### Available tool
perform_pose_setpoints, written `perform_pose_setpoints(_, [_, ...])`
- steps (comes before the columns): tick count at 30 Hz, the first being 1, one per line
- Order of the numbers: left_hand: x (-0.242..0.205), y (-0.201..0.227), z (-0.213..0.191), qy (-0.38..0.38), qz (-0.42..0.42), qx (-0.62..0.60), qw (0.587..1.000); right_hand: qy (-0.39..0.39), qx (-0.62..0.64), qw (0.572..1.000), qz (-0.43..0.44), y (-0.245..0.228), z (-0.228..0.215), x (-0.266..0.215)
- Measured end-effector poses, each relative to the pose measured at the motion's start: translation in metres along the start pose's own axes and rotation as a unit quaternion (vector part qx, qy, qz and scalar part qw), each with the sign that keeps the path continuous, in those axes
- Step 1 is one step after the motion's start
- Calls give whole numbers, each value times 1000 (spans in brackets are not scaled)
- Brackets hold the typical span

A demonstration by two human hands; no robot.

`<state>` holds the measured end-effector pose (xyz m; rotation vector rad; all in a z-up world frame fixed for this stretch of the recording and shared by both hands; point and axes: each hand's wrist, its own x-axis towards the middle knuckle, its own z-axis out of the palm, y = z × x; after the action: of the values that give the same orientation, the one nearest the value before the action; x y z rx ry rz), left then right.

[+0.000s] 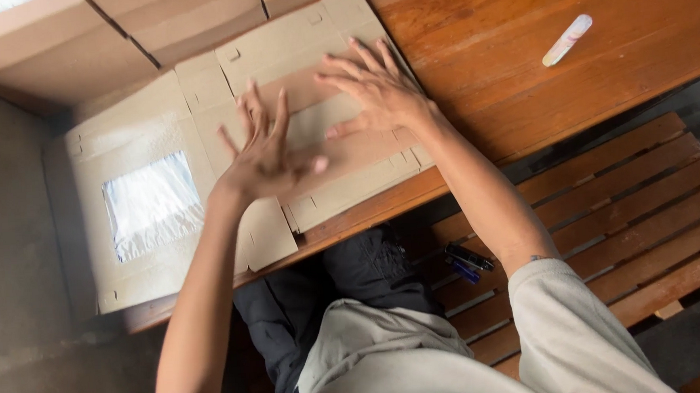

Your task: Assembling a cardboard box by folding a pre-cut template and pressing the creases.

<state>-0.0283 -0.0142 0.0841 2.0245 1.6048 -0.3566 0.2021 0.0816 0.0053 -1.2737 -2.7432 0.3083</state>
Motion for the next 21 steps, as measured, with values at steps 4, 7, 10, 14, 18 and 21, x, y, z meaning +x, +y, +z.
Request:
perform_pose_setpoints(4, [62, 17, 24, 135, 35, -34, 990, 34, -36, 999, -19, 14, 13, 11])
perform_pose_setpoints(7, [104, 17, 44, 195, 28, -2, 980, 31, -44, 999, -2, 14, 14, 9])
perform_pose_setpoints(10, [107, 16, 41, 213, 6, 37, 976, 24, -29, 999, 13, 10, 10, 8])
perform_pose_setpoints(14, [102, 0, 30, 227, 32, 52, 972, 22, -10, 1000, 10, 4, 4, 4])
perform_pose_setpoints(18, [117, -9, 46, 297, 40, 21, 954, 14, -5, 1000, 21, 3, 3, 6])
perform_pose_setpoints(21, [112, 0, 46, 267, -15, 79, 960, 21, -7, 1000, 20, 1, 2, 3])
